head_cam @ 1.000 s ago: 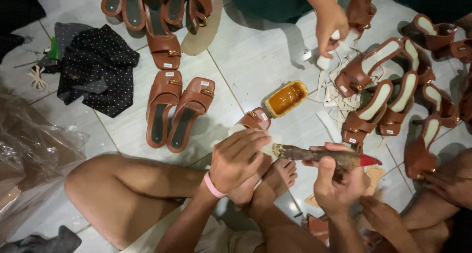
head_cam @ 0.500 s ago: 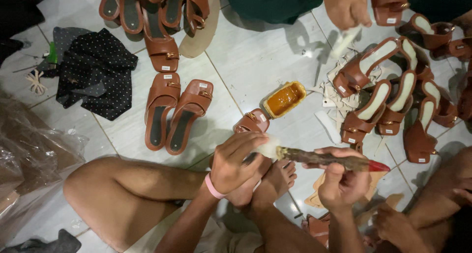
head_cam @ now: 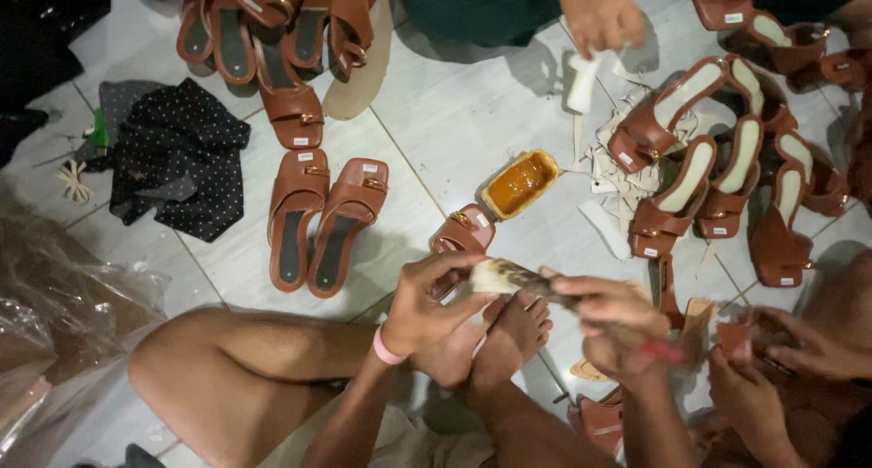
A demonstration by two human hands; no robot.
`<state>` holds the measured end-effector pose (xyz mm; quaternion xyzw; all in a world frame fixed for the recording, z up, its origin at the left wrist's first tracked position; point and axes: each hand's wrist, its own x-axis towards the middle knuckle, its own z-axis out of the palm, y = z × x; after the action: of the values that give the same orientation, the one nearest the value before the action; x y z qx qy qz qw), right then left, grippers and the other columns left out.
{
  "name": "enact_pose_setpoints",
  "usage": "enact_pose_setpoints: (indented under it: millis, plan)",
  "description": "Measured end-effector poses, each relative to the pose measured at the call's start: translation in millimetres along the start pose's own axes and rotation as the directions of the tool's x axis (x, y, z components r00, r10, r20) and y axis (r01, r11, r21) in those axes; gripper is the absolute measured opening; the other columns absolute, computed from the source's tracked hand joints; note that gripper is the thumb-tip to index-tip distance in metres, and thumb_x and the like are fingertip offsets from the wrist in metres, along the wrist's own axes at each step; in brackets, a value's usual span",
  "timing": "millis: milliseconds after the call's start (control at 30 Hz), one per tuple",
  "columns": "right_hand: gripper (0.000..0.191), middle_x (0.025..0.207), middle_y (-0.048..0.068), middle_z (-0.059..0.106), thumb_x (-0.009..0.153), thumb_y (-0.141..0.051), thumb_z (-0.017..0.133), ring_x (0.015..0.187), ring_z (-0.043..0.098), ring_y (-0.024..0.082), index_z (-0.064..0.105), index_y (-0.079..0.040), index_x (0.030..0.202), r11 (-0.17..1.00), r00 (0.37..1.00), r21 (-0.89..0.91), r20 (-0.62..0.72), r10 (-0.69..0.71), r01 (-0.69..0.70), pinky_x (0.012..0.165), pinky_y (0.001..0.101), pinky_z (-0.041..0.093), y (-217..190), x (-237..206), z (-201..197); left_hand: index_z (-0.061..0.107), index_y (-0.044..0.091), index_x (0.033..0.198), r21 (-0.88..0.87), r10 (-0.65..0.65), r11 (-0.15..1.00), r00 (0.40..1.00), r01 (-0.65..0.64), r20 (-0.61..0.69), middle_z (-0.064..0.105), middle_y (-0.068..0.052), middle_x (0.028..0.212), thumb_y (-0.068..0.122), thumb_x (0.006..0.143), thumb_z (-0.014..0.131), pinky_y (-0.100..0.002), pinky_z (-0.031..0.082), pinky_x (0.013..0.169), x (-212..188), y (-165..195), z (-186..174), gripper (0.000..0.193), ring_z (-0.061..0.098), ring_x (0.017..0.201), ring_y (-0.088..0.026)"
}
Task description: The person applies adhesive to a white shoe insole using a brush and then inserts it into a brown slide sandal. The person repeats this process for multiple insoles and sandals.
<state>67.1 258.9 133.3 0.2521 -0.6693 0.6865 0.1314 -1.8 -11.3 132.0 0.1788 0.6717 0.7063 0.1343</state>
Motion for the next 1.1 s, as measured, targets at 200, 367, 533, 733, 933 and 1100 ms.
enact_pose_setpoints:
  millis: [200, 367, 533, 733, 933, 1100]
  plan:
    - [0.028, 0.13, 0.016, 0.069, 0.092, -0.005, 0.067, 0.122, 0.072, 0.033, 0.063, -0.008, 0.12, 0.853, 0.956, -0.511, 0.287, 0.054, 0.105, 0.084, 0.0401, 0.067, -39.6, -1.8, -2.8, 0.065, -0.009, 0.126, -0.581, -0.097, 0.804, 0.992, 0.125, 0.08, 0.073, -0.015, 0.117, -0.013, 0.087, 0.078, -0.038, 0.061, 0.094, -4.3, -18.0, -13.2, 0.041, 0.072, 0.105, -0.021]
    - [0.022, 0.128, 0.021, 0.072, 0.095, -0.002, 0.069, 0.116, 0.074, 0.032, 0.067, -0.005, 0.117, 0.988, 1.0, -0.157, 0.006, -0.003, 0.004, 0.086, 0.0433, 0.063, -25.7, -2.0, 11.6, 0.065, -0.007, 0.125, -0.656, -0.166, 0.713, 0.968, 0.248, 0.186, 0.074, -0.015, 0.117, -0.013, 0.083, 0.077, -0.039, 0.061, 0.094, 0.1, -26.8, -24.3, 0.044, 0.072, 0.106, -0.021]
    - [0.024, 0.134, 0.022, 0.065, 0.099, -0.004, 0.068, 0.123, 0.07, 0.036, 0.059, -0.004, 0.12, 0.978, 0.997, -0.198, 0.042, -0.063, 0.07, 0.1, 0.0494, 0.061, -18.1, 10.0, 13.0, 0.066, -0.009, 0.125, -0.673, -0.156, 0.67, 0.945, 0.315, 0.286, 0.075, -0.016, 0.115, -0.01, 0.084, 0.078, -0.039, 0.06, 0.096, -2.2, -36.3, -17.7, 0.042, 0.073, 0.106, -0.023]
    - [0.036, 0.133, 0.021, 0.064, 0.093, 0.001, 0.075, 0.12, 0.07, 0.037, 0.057, -0.006, 0.123, 0.889, 0.97, -0.415, 0.218, -0.111, 0.195, 0.076, 0.0268, 0.064, -13.5, 3.6, 22.6, 0.066, -0.009, 0.125, -0.717, -0.169, 0.627, 0.952, 0.303, 0.254, 0.074, -0.016, 0.114, -0.01, 0.081, 0.078, -0.039, 0.059, 0.094, -2.3, -38.4, -14.1, 0.046, 0.072, 0.103, -0.022]
    - [0.04, 0.122, 0.017, 0.072, 0.092, -0.004, 0.075, 0.11, 0.077, 0.026, 0.058, -0.009, 0.128, 0.927, 0.972, -0.363, 0.233, -0.009, 0.096, 0.07, 0.0281, 0.065, -32.6, -33.3, 18.4, 0.066, -0.01, 0.123, -0.834, -0.118, 0.444, 0.944, 0.326, 0.307, 0.074, -0.021, 0.113, -0.007, 0.091, 0.072, -0.043, 0.061, 0.096, -5.6, -32.1, -17.0, 0.033, 0.074, 0.104, -0.028]
    - [0.031, 0.117, 0.019, 0.071, 0.098, 0.0, 0.066, 0.106, 0.08, 0.03, 0.06, -0.003, 0.129, 0.98, 0.994, -0.194, 0.112, -0.019, 0.04, 0.072, 0.0302, 0.065, -17.3, -29.9, 19.1, 0.066, -0.007, 0.123, -0.811, -0.191, 0.413, 0.91, 0.415, 0.369, 0.075, -0.021, 0.112, -0.004, 0.083, 0.074, -0.049, 0.06, 0.089, -1.3, -41.4, -19.3, 0.041, 0.074, 0.097, -0.03]
